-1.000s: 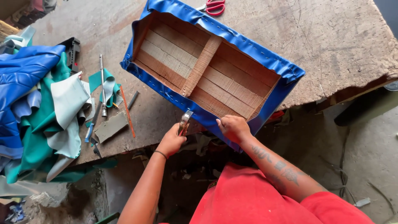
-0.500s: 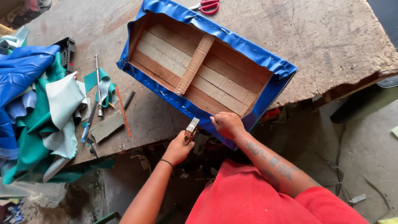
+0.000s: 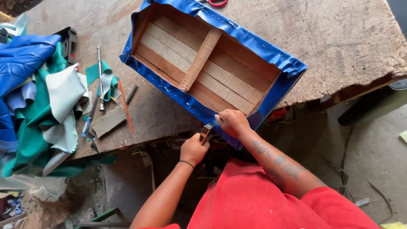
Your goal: The person staples blue fabric onto the edges of a wooden frame using a staple gun. They repeatedly pull the fabric taut and secure it along the perimeter, occasionally flipping the frame to work on different sides.
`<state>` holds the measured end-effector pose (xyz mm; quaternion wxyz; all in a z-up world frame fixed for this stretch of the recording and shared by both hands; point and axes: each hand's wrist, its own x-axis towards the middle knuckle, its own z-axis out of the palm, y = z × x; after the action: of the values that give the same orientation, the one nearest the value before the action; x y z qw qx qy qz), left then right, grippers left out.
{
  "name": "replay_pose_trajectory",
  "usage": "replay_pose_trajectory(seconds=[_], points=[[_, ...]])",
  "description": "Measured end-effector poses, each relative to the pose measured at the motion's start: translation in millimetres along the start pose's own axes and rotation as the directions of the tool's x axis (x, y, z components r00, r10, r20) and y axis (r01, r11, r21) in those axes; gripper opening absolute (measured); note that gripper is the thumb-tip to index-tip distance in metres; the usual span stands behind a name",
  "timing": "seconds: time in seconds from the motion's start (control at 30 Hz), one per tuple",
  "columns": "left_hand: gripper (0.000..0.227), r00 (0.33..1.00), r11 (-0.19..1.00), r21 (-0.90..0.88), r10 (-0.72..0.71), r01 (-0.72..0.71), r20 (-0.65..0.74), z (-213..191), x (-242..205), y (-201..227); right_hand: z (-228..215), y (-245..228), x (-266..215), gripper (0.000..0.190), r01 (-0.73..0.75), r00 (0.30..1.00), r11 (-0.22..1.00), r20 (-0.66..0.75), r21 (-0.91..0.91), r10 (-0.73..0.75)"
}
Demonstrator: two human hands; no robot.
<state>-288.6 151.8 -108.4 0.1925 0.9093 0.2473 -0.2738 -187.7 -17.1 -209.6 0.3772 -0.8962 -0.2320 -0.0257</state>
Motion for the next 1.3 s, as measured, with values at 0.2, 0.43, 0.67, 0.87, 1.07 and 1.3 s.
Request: replay_pose_trajectory(seconds=[0.2, 0.43, 0.67, 0.87, 1.07, 1.3], points=[[0.029, 0.994, 0.975, -0.223, 0.042, -0.02, 0.096, -4, -12, -6, -3, 3, -4, 0.039, 0.015, 1.0, 1.0, 0.015, 0.013, -0.015], [0.038, 0.998, 0.998, -0.06, 0.019, -0.015, 0.062, -7, -8, 7, -11, -3, -1, 0.041, 0.017, 0.999, 1.0, 0.033, -0.004, -0.017], [0.032, 0.997, 0.975, -0.22, 0.042, -0.025, 0.07, -16, -23, 5, 5, 1, 1, 0.039, 0.01, 1.0, 1.0, 0.018, 0.005, -0.01], [0.03, 0.998, 0.997, -0.077, 0.011, -0.006, 0.061, 5, -19, 19, 4, 10, 3, 0.037, -0.045, 0.995, 0.999, 0.083, -0.003, 0.045], [0.025, 0.997, 0.988, -0.154, 0.011, 0.0, 0.073, 12, -24, 9, 3, 10, -3, 0.038, -0.103, 0.979, 0.995, 0.177, 0.012, 0.099], [0.023, 0.999, 1.0, -0.006, 0.028, -0.027, 0.043, 34, -26, 20, -22, 0, 11, 0.036, -0.242, 0.933, 0.968, 0.292, 0.073, 0.211]])
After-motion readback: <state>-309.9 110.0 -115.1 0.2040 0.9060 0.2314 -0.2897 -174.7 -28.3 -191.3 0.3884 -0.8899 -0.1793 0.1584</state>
